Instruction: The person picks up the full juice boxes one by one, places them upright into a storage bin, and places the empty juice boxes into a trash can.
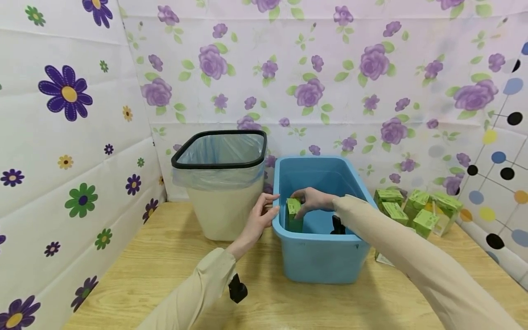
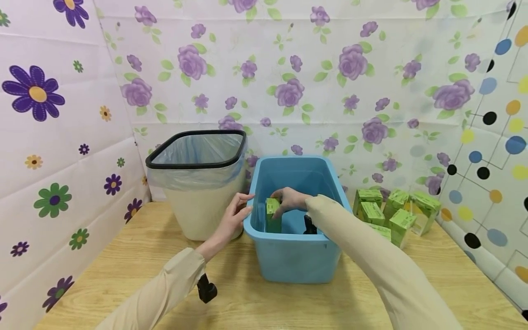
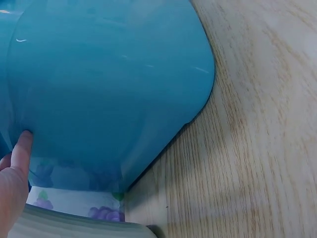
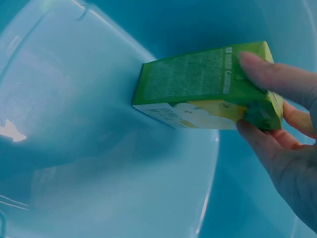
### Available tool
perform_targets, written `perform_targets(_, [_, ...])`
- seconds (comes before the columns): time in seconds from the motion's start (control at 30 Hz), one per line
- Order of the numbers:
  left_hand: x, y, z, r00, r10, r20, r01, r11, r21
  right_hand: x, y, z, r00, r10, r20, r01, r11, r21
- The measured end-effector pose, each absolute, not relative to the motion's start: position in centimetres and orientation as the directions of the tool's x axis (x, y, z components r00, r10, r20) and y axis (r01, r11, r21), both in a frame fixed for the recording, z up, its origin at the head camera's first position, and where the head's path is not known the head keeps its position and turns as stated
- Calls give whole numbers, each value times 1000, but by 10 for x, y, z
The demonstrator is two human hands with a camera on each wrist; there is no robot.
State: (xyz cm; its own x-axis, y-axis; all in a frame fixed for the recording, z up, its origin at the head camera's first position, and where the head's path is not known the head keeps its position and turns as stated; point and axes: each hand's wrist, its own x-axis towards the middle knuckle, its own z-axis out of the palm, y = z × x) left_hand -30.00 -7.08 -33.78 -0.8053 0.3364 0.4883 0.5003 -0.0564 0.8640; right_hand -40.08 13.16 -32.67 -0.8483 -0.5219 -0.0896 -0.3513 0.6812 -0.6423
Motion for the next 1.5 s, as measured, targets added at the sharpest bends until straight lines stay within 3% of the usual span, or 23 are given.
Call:
perform_targets(0.23, [-295,-69,-338,-829,287,481,495,-26,868,-402,131,-323,-861,-489,-137,-285,688,-667])
perform_targets(0.57, [-302,-67,-343,-838,284,466,480,-23,877,-403,138,-307,-894,-445,-54,-265,622,-737])
perform_targets(0.87, [-321,-67,-359,-833,277,479,503,18,864,-395,150,-281,-905,-421,53,-217,352,-911])
perform_targets(1.17, [-305,-68,-345,-805,337,489,502,-53,863,-384,169,-260,-880,-444,169,-246,120,-962])
perform_targets(1.5, [-298,-69,-338,-819,329,469,483,-43,874,-365,204,-229,-851,-445,277,-350,89,-932])
